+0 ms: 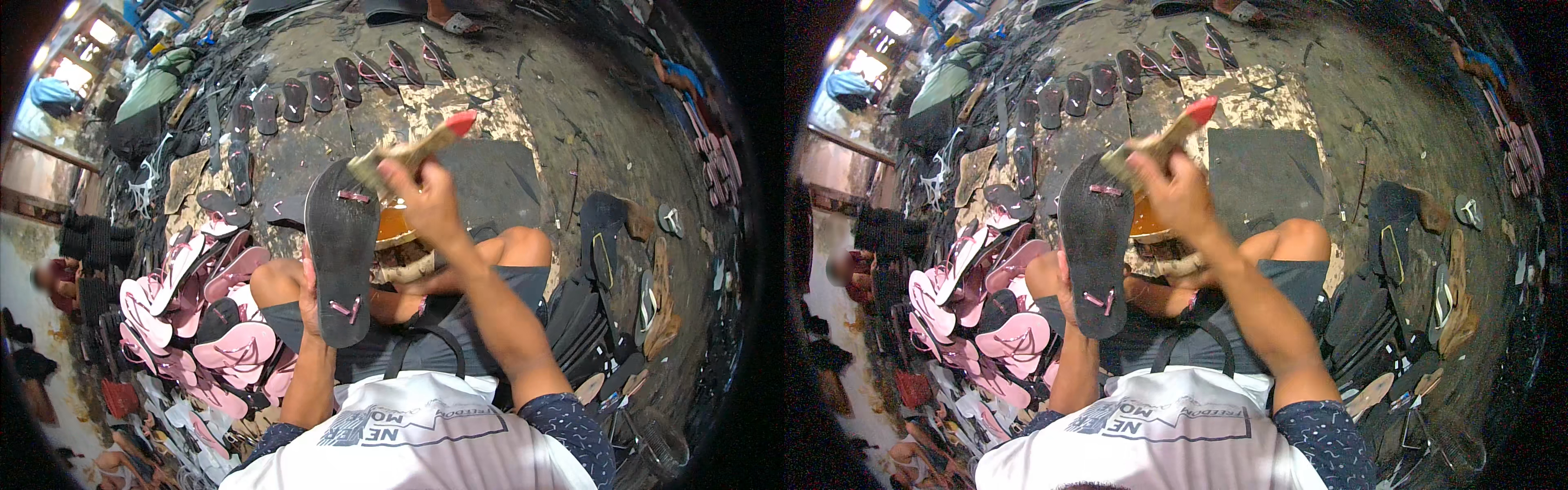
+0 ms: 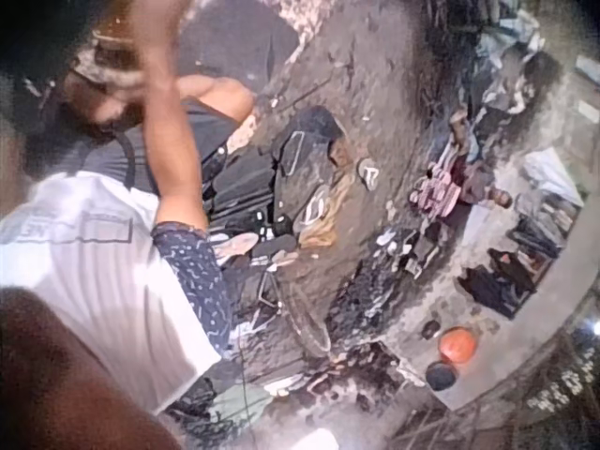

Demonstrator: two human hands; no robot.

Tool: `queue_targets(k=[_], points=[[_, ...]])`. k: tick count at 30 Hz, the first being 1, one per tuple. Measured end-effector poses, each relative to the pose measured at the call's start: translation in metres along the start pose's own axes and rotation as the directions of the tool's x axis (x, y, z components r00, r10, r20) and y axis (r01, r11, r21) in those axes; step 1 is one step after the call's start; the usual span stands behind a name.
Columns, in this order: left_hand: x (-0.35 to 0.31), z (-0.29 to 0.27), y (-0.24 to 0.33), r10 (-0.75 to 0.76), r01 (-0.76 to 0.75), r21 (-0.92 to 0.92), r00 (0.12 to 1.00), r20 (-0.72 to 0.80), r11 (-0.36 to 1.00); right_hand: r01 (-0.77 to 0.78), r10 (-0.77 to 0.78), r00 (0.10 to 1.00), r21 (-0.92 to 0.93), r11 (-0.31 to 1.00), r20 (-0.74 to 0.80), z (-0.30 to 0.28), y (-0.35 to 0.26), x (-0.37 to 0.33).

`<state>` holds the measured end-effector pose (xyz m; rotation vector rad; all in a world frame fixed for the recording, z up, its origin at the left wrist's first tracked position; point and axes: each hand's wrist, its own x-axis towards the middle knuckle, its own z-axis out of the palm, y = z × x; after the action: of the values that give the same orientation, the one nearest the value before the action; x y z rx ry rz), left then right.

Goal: The person sits on the floor and applies a brown liquid to the soles of flip-flops using a brush. They pick up each sandal, coat the sole, and place it down, repeating the process for multiple items.

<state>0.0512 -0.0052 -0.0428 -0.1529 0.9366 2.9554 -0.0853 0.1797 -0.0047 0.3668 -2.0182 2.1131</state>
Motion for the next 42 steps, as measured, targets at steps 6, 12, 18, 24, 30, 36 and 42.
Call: queue_targets(k=[6,12,18,24,30,36,42], points=[[0.009,0.003,0.006,-0.006,0.027,-0.222,0.995,0.095,0.975,0.539,-0.511,0.842,-0.210,0.816,0.174,0.018,-0.025,0.042],[0.051,0.017,0.003,0.082,-0.087,-0.077,0.994,-0.075,0.993,0.342,-0.319,0.928,-0.105,0.934,0.192,0.029,-0.003,-0.024],[0.102,0.008,0.036,0.024,-0.023,-0.077,1.000,0.013,0.997,0.020,-0.081,0.936,0.178,0.984,0.343,0.032,-0.024,-0.101],[0.086,0.034,-0.004,-0.048,0.087,-0.405,0.993,0.106,0.910,0.620,-0.546,0.778,-0.241,0.746,0.312,0.040,0.021,0.000],[0.113,0.000,0.037,-0.014,0.006,-0.067,0.993,-0.119,0.998,0.546,-0.454,0.774,-0.103,0.831,0.441,0.052,0.007,-0.039],[0.191,-0.064,0.164,0.349,-0.302,0.247,0.920,-0.177,0.921,0.135,-0.106,0.986,-0.245,0.960,0.127,-0.005,-0.012,-0.025],[0.281,-0.236,0.253,0.212,0.190,0.685,0.863,-0.458,0.703,-0.206,0.141,0.934,-0.170,0.964,-0.329,-0.091,0.047,-0.015]])
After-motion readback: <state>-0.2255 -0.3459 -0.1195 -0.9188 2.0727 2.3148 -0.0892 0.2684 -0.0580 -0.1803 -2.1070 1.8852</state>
